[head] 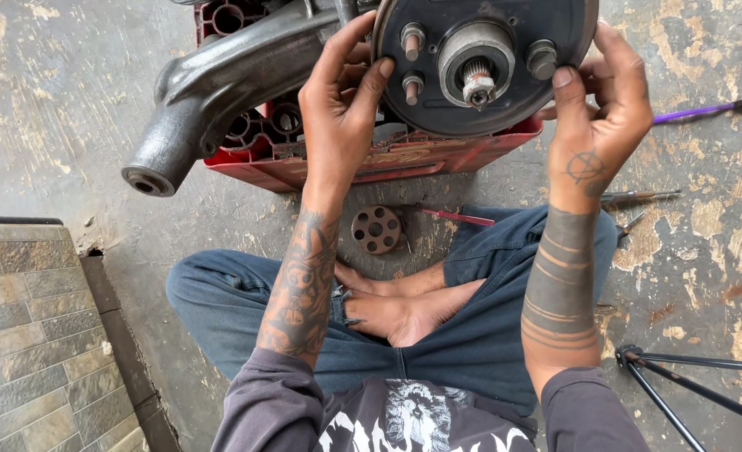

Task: Disassembling a motorcycle engine and wheel hub assembly to inspect internal components

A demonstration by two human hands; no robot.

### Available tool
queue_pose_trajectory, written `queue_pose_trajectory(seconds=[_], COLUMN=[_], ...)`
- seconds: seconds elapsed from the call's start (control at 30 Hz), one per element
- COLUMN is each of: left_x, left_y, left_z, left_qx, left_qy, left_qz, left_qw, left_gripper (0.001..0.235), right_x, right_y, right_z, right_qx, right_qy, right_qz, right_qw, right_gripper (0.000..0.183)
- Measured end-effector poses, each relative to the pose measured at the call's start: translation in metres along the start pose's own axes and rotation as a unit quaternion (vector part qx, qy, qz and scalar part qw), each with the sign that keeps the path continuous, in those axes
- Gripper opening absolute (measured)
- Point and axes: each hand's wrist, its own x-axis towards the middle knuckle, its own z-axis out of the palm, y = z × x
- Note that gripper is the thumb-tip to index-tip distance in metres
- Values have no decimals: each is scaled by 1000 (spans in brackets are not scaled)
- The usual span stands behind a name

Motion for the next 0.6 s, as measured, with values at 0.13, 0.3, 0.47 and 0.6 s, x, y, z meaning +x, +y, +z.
queue_pose_trajectory(seconds=[0.13,0.3,0.47,0.6], left_x=[2,-3,-15,-8], left_y=[6,12,22,42], left_z=[-1,4,-6,-20], left_qx=[-46,54,186,380], left_qy=[-32,-13,6,-137], left_qz=[-42,-17,98,185], left_qw=[998,998,978,896], left_gripper=[39,40,62,83], right_x=[2,5,-4,-6], right_y=[12,-2,-20,-27], right_z=[-5,-9,-11,-13], right_qx=[83,63,-35,-234], right_qy=[-24,-50,-22,-88], right_qz=[-3,33,-47,-176], right_qw=[996,996,998,952], right_gripper=[37,39,60,91])
